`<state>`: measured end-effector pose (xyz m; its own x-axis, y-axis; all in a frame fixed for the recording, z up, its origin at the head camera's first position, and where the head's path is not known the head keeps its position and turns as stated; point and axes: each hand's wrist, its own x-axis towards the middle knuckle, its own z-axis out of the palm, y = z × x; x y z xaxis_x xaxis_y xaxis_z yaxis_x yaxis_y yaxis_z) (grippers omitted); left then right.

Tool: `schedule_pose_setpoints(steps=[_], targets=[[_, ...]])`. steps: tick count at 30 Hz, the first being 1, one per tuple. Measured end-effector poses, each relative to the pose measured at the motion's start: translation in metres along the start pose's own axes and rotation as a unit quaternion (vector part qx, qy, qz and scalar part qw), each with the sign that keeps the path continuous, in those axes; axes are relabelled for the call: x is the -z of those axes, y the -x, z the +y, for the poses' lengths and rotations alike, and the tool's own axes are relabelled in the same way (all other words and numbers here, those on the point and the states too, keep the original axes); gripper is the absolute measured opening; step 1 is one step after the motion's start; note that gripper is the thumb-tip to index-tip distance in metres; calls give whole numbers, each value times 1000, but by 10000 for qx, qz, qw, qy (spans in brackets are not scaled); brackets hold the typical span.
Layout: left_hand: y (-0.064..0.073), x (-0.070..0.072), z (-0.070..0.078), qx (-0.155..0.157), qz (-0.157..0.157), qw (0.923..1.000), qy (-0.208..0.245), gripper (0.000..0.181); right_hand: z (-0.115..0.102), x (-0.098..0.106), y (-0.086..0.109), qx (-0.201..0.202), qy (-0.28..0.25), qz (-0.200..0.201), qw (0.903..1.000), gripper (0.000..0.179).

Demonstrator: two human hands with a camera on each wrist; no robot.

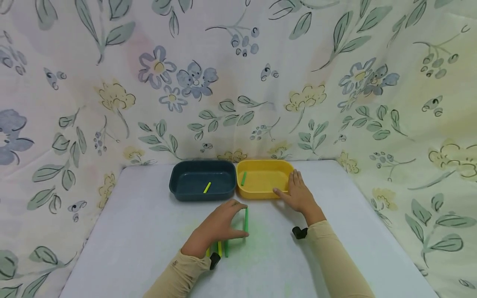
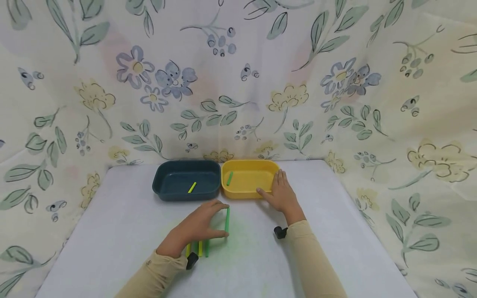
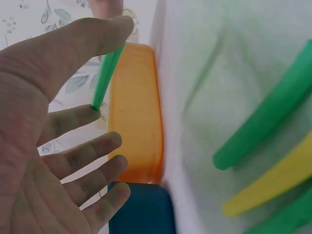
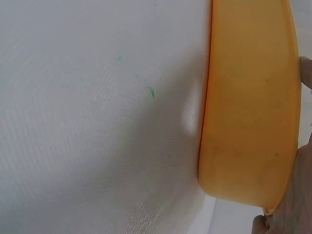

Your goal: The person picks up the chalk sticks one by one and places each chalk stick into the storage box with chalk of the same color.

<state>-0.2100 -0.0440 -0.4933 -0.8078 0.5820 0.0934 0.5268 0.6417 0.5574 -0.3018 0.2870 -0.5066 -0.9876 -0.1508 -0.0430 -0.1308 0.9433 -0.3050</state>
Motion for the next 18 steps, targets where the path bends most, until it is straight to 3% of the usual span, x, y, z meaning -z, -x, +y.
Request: schedule_pose_setpoints(steps=[7,18], targets=[[-13,7,6,93,132,9998,142,83,1,-2,-1,-47,13,37,10000,123],[-30,17,5,-225,310,9992,-68,81,2,-4,-2,-59,84,66,9999,123]])
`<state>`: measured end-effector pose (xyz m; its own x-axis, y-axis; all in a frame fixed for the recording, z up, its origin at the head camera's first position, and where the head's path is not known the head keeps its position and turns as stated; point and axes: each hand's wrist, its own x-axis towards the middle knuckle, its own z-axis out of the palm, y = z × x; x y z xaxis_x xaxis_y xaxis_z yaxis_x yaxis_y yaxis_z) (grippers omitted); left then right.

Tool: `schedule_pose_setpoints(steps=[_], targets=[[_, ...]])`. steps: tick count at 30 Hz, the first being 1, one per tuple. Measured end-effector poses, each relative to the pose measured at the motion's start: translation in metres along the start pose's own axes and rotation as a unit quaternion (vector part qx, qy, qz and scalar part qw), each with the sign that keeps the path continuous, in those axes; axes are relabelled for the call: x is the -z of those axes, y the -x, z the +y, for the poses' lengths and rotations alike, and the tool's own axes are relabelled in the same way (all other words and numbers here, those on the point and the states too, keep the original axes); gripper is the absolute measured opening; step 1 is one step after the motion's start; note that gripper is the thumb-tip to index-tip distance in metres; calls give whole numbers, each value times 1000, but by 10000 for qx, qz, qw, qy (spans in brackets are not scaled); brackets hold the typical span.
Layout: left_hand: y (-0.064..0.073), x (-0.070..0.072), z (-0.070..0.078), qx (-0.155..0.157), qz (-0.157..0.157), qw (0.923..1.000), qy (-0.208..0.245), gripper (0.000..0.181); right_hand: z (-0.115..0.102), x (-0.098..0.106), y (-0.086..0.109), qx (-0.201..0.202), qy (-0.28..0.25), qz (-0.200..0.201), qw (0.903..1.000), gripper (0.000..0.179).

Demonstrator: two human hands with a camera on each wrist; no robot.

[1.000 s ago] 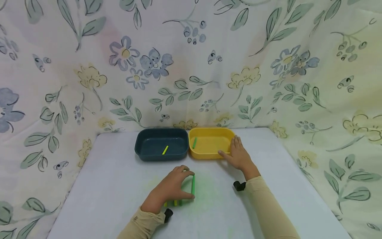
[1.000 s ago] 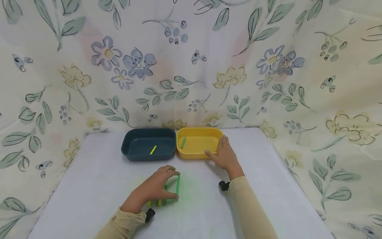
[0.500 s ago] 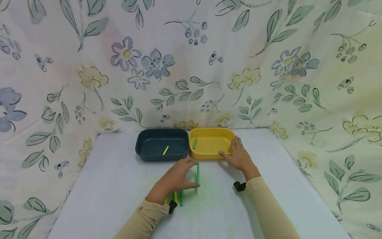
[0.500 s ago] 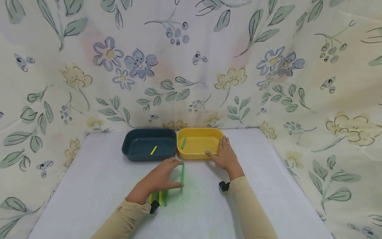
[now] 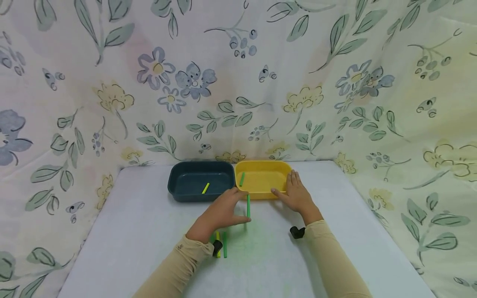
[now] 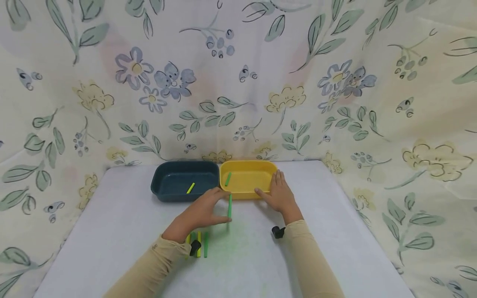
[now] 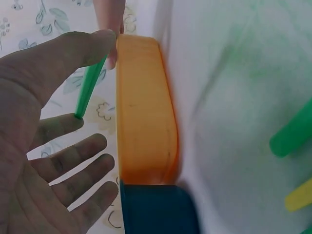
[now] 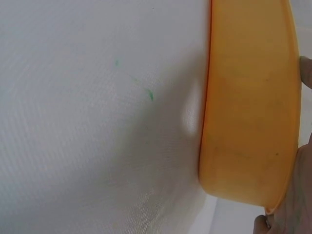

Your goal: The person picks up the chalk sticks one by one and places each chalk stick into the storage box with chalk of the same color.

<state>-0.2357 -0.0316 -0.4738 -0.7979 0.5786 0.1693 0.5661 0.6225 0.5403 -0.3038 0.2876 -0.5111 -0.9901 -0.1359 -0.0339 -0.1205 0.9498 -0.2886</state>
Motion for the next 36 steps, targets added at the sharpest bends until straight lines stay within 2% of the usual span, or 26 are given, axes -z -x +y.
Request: schedule_pose_setpoints(steps=[11,16,20,24,27,32,36], targets=[[-22,16,1,203,105,9996,-153,81,-1,1,0,-38,2,16,10000,119],[-33,19,0,116,-34,9996,-270,81,-2,2,1,-59,36,-30,10000,119],[-43,21,-1,12,-14,9994,-354,79,-3,4,2,24,19,26,10000,119],[-51,19,-2,33,23,9999,-160,76,-3,4,3,87,-12,57,9999,118],[-57,16,-2,105,22,9999,-50,77,-2,2,2,73,24,21,10000,119],[-67,9,-4,379,20,9991,-201,79,2,-1,0,93,2,16,10000,120],[-72,5,-8,699,228,9965,-395,79,1,0,-1,80,-41,15,10000,121]])
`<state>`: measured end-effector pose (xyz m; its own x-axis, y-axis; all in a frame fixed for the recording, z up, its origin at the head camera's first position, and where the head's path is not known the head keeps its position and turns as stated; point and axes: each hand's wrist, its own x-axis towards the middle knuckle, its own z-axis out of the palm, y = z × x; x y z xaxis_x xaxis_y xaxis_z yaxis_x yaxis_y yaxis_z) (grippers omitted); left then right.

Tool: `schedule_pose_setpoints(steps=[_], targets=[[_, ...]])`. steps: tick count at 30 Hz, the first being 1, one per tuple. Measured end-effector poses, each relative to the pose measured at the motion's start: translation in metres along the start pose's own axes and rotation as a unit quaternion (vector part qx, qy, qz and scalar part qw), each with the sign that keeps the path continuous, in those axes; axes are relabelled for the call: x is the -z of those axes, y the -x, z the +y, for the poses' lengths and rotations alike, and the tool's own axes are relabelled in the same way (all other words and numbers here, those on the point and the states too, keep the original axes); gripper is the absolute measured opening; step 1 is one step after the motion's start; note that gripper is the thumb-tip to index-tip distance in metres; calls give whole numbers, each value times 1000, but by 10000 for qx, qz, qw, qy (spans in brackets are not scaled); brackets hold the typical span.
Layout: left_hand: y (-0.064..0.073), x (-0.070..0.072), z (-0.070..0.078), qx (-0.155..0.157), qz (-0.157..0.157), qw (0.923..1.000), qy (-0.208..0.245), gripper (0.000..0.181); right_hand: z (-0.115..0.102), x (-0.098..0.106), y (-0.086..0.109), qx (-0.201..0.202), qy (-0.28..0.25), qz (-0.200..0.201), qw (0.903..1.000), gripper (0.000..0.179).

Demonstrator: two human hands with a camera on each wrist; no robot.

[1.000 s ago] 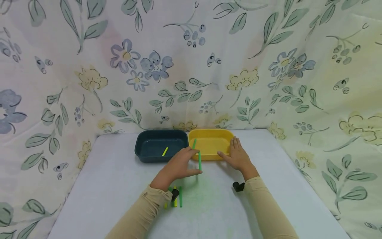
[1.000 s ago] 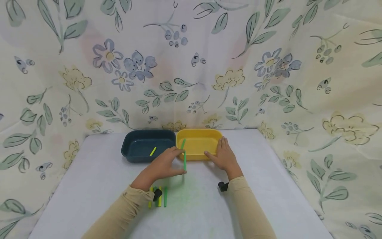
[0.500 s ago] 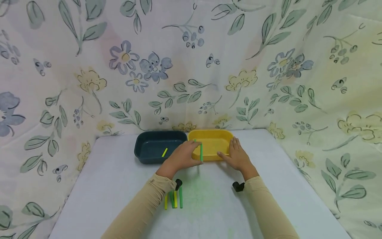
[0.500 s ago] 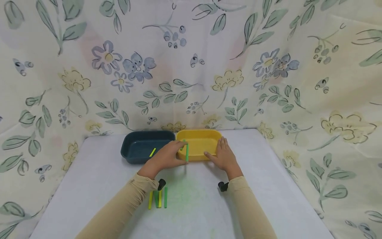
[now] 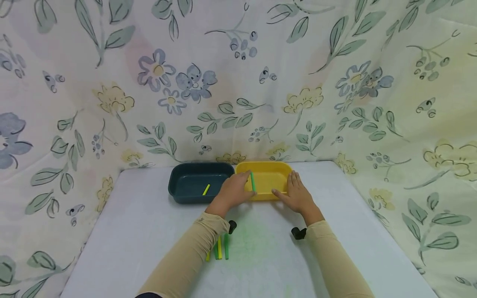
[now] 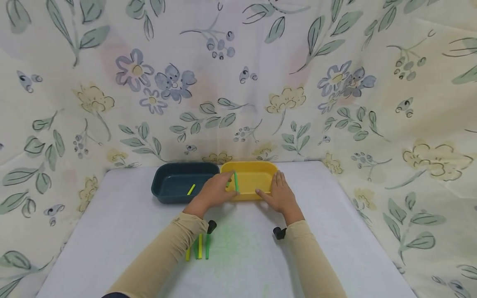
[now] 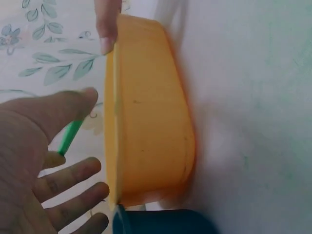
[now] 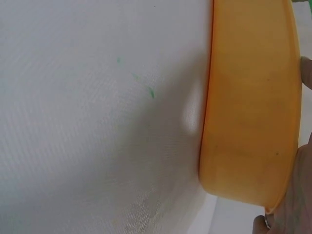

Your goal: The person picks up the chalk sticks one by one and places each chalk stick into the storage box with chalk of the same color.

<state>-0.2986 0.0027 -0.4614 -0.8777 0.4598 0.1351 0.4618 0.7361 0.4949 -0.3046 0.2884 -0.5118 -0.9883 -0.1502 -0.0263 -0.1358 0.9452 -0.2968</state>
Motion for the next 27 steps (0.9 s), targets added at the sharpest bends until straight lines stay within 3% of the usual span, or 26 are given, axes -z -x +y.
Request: schedule_pose_setpoints(steps=[4,8,18,27], targets=[[-1,-3,-2,154,229,9994,-200,54,-1,0,0,-4,22,-16,10000,121],[1,-4,-3,86,373,9989,-264,34,-1,0,0,-11,41,-19,10000,121],[5,-5,-6,-127,422,9987,-237,35,0,0,1,15,76,11,10000,121],[20,1,-10,-250,509,9983,-91,33,-2,0,0,-8,80,-22,10000,122]])
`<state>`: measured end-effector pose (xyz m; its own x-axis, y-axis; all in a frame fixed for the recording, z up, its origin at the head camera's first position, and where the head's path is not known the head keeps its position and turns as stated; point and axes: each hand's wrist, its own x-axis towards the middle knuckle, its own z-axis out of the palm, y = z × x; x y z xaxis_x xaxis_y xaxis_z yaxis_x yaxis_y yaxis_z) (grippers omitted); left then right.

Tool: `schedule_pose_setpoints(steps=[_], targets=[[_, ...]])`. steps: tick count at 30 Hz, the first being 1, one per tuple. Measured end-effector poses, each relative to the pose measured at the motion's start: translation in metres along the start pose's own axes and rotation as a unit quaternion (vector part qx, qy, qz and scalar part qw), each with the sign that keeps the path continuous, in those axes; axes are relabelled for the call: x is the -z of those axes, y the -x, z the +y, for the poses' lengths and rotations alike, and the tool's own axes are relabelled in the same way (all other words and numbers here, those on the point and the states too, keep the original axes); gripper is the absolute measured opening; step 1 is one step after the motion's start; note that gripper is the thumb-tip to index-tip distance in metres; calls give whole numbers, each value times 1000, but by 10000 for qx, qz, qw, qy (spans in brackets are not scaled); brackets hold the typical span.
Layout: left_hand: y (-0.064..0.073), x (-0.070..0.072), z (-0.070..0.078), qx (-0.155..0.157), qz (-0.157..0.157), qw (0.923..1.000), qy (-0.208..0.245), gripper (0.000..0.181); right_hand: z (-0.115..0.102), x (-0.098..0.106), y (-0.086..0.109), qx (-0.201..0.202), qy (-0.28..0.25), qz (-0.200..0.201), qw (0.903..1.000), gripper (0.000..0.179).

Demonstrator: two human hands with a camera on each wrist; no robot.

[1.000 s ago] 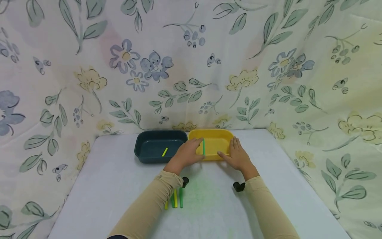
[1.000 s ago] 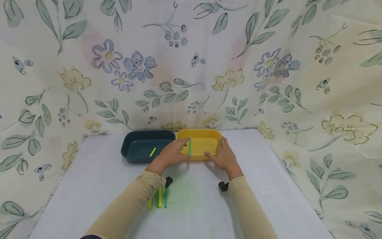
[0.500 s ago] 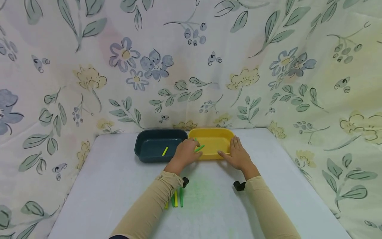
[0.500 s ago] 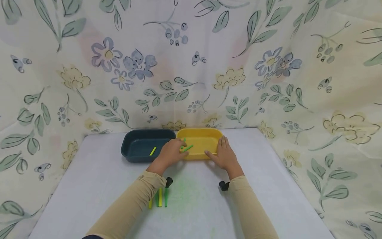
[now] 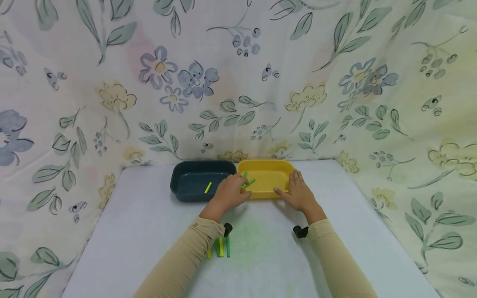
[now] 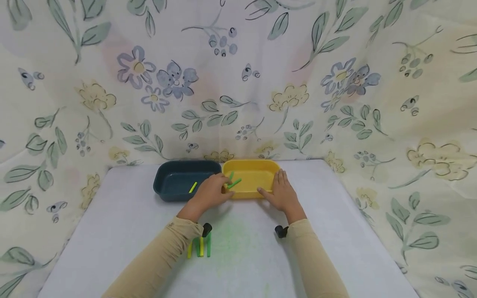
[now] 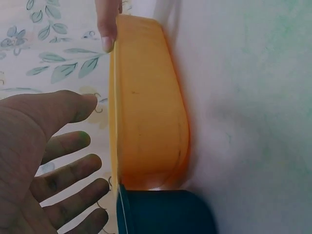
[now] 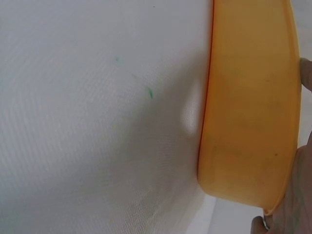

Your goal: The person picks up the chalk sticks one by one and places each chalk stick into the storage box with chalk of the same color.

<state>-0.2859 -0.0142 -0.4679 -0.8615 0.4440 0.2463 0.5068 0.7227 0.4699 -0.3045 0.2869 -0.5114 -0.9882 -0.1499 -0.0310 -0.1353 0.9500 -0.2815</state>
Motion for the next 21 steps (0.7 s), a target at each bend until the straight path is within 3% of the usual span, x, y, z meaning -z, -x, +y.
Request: schedule_pose_setpoints(steps=[4,9,16,21], targets=[[8,3,0,4,-49,9992,387,32,0,1,0,-1,-64,2,10000,123],[24,6,5,60,-434,9946,940,36,3,-1,2,-57,-74,-74,9999,125],[48,12,7,71,-536,9948,863,45,5,-2,1,-10,-73,-41,10000,125],[68,15,7,310,-640,9914,1098,46,6,-2,-2,-4,-42,-67,10000,126]])
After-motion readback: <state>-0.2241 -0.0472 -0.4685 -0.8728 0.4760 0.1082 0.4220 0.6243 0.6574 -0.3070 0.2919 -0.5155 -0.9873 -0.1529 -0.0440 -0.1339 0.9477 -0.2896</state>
